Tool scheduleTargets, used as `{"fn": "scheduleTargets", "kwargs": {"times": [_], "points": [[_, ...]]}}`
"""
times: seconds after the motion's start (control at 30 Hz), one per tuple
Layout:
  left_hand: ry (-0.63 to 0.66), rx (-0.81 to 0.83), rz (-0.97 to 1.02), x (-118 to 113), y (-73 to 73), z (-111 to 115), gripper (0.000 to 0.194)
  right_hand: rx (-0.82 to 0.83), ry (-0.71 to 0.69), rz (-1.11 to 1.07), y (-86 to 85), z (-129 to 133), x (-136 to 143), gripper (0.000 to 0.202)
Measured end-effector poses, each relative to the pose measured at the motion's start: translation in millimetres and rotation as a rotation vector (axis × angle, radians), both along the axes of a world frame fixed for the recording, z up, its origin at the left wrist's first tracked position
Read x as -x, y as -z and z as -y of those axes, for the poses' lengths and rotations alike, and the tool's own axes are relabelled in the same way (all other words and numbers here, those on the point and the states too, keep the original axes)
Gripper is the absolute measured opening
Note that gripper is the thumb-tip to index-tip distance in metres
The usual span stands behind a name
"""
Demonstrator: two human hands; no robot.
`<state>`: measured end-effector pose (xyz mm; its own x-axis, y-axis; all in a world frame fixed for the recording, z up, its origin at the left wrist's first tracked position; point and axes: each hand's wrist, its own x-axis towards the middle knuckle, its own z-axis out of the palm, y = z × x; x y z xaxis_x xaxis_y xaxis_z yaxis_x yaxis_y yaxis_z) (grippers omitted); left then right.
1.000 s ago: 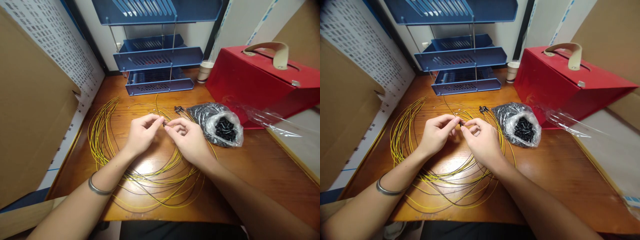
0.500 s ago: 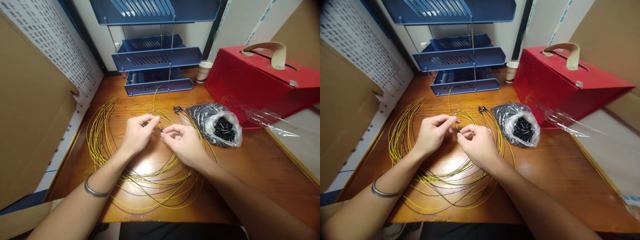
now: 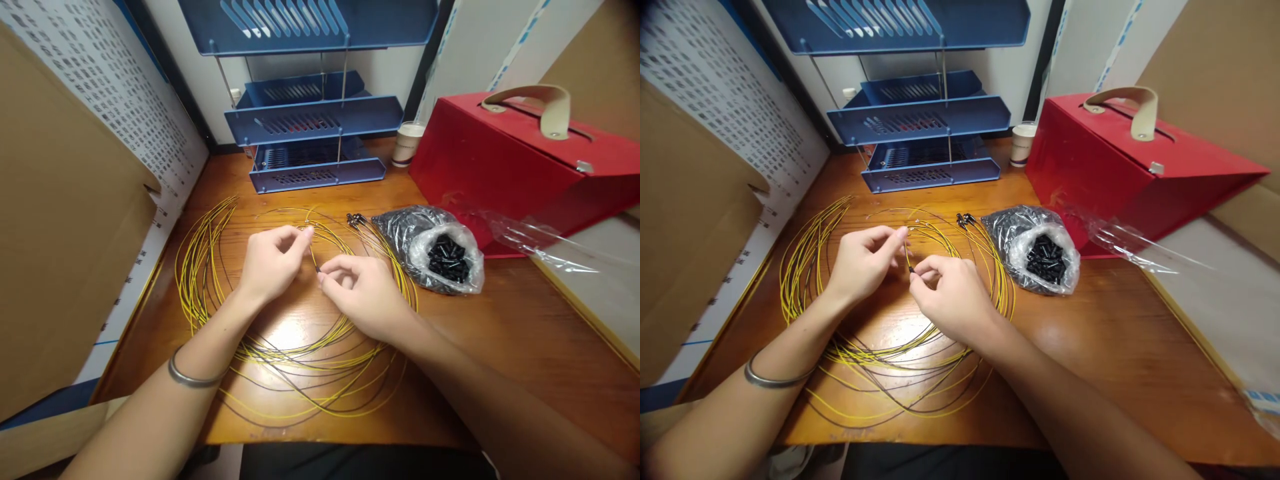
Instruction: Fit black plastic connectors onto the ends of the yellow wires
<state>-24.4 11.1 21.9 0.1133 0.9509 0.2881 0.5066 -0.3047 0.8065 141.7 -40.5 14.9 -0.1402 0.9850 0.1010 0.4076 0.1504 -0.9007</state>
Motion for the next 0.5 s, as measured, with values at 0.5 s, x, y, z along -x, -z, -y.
{"fn": "scheduleTargets", "kwargs": {"times": [0.5], "points": [[-0.100,-0.033,0.019,1.4,-0.7,-1.8,0.037,0.003,-0.097,0.054,0.4,0.6,-0.2,0.012]]}}
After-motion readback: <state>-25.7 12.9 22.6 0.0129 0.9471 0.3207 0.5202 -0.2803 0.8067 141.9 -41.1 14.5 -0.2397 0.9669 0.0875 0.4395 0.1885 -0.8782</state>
